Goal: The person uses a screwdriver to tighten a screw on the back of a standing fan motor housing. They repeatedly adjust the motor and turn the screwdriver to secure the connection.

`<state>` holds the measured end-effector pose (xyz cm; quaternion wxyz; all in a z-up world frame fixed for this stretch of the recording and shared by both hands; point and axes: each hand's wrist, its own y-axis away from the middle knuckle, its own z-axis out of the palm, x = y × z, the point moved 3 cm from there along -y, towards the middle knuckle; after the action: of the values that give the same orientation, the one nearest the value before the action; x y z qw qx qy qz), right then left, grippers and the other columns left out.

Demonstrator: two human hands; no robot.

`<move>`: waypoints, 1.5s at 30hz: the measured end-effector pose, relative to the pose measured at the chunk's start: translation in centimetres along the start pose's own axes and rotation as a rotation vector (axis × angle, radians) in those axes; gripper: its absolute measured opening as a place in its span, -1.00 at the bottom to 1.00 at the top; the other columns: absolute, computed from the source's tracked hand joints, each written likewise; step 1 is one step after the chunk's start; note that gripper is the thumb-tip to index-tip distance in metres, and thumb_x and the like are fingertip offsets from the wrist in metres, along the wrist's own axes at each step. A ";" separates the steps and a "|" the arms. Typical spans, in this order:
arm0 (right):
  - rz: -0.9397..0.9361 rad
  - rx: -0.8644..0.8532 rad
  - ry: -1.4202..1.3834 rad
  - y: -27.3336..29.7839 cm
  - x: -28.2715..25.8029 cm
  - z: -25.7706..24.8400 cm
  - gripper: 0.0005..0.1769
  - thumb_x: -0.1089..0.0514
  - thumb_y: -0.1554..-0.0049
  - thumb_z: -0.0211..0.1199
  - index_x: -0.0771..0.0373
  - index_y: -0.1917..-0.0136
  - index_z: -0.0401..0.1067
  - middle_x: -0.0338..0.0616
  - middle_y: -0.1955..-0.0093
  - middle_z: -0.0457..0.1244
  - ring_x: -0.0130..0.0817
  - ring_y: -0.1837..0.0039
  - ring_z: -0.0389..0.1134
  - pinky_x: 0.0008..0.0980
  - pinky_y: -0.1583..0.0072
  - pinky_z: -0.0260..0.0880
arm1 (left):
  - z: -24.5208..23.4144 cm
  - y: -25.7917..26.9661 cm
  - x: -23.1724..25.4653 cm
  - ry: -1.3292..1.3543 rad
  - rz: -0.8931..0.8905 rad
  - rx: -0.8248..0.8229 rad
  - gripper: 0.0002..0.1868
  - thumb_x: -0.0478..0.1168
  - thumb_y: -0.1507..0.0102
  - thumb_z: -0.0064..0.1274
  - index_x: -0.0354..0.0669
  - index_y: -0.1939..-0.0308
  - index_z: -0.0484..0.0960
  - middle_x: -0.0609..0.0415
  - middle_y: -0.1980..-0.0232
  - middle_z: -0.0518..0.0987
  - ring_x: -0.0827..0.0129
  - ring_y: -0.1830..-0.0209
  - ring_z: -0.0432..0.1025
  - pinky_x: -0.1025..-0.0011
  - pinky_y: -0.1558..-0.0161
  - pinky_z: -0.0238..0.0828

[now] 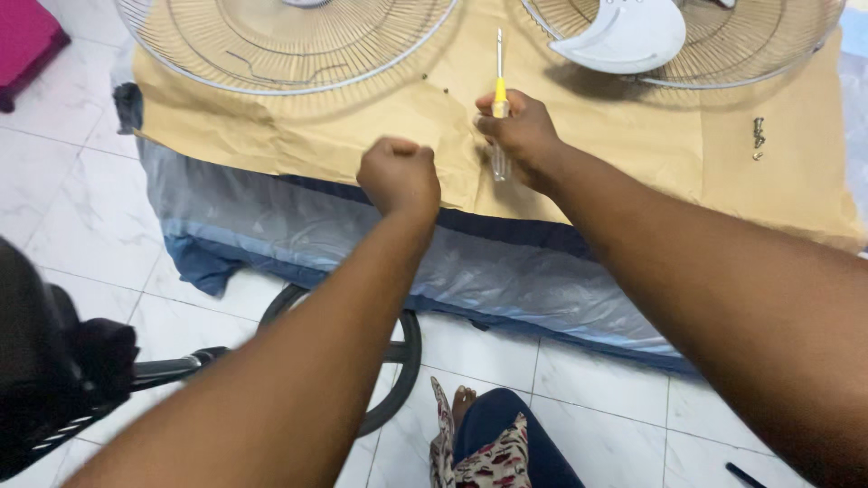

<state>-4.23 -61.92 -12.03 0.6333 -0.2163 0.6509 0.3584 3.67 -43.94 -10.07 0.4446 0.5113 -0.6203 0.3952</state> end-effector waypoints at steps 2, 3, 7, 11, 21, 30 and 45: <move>0.017 0.059 0.008 1.0 -0.3 0.0 -0.68 0.36 -0.12 0.32 0.26 -0.14 0.39 -0.19 0.10 0.25 -0.44 0.17 0.27 -0.40 0.12 0.34 | -2.5 2.8 -0.3 0.201 -0.237 -0.099 -0.94 -0.41 -0.04 0.21 -0.26 0.44 0.63 -0.04 0.48 0.68 0.39 0.56 0.57 0.45 0.40 0.52; 0.015 0.042 -0.076 1.3 -0.6 0.2 -0.67 0.40 -0.12 0.31 0.29 -0.15 0.37 -0.14 0.10 0.25 -0.40 0.17 0.26 -0.37 0.12 0.34 | -3.8 3.9 -0.2 0.293 -0.332 -0.153 -0.94 -0.44 -0.06 0.17 -0.26 0.41 0.63 -0.05 0.47 0.68 0.42 0.58 0.53 0.49 0.45 0.48; 0.169 0.224 -0.284 3.6 -2.0 2.1 -0.70 0.41 -0.13 0.20 0.29 -0.13 0.30 -0.03 0.07 0.29 -0.24 0.15 0.38 -0.24 0.09 0.49 | -9.8 8.4 0.9 0.310 -0.540 -0.295 -0.93 -0.47 -0.07 0.17 -0.31 0.39 0.63 -0.02 0.44 0.67 0.45 0.54 0.54 0.57 0.45 0.48; 0.359 0.316 -0.353 8.4 -3.9 6.4 -0.76 0.33 -0.17 0.10 0.22 -0.13 0.26 0.09 0.01 0.35 -0.16 0.12 0.45 -0.22 0.13 0.52 | -15.7 11.2 4.2 0.433 -0.486 -0.441 -0.91 -0.47 -0.10 0.18 -0.33 0.34 0.60 -0.01 0.42 0.66 0.44 0.50 0.54 0.54 0.41 0.48; 0.444 0.112 -0.048 30.8 -12.0 17.2 -0.65 0.08 -0.17 0.20 0.29 -0.17 0.44 -0.11 0.19 0.33 -0.43 0.37 0.16 -0.44 0.33 0.15 | -31.4 12.7 10.0 0.623 -0.522 -0.831 -0.87 -0.47 -0.14 0.19 -0.38 0.28 0.56 -0.09 0.36 0.68 0.32 0.43 0.64 0.49 0.38 0.60; 0.514 -0.068 0.145 39.2 -12.0 21.5 -0.61 0.09 -0.14 0.25 0.18 -0.23 0.40 -0.07 0.33 0.36 -0.40 0.46 0.20 -0.38 0.38 0.20 | -36.5 12.2 7.3 0.540 -0.631 -0.585 -0.81 -0.48 -0.11 0.15 -0.44 0.19 0.59 -0.20 0.29 0.72 0.24 0.39 0.65 0.41 0.33 0.66; 0.476 -0.347 0.559 42.9 -12.5 24.6 -0.68 -0.11 -0.17 0.28 0.19 0.09 0.51 -0.26 0.38 0.34 -0.51 0.40 0.30 -0.45 0.31 0.30 | -37.1 13.1 3.3 0.892 -0.892 -0.298 -0.68 -0.37 -0.23 0.04 -0.38 -0.07 0.52 -0.22 0.08 0.63 0.14 0.01 0.58 0.22 -0.10 0.57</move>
<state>-18.03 -17.96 9.92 0.2856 -0.2526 0.7596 0.5270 -4.01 -7.63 3.45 0.8472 0.4395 -0.1524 0.2568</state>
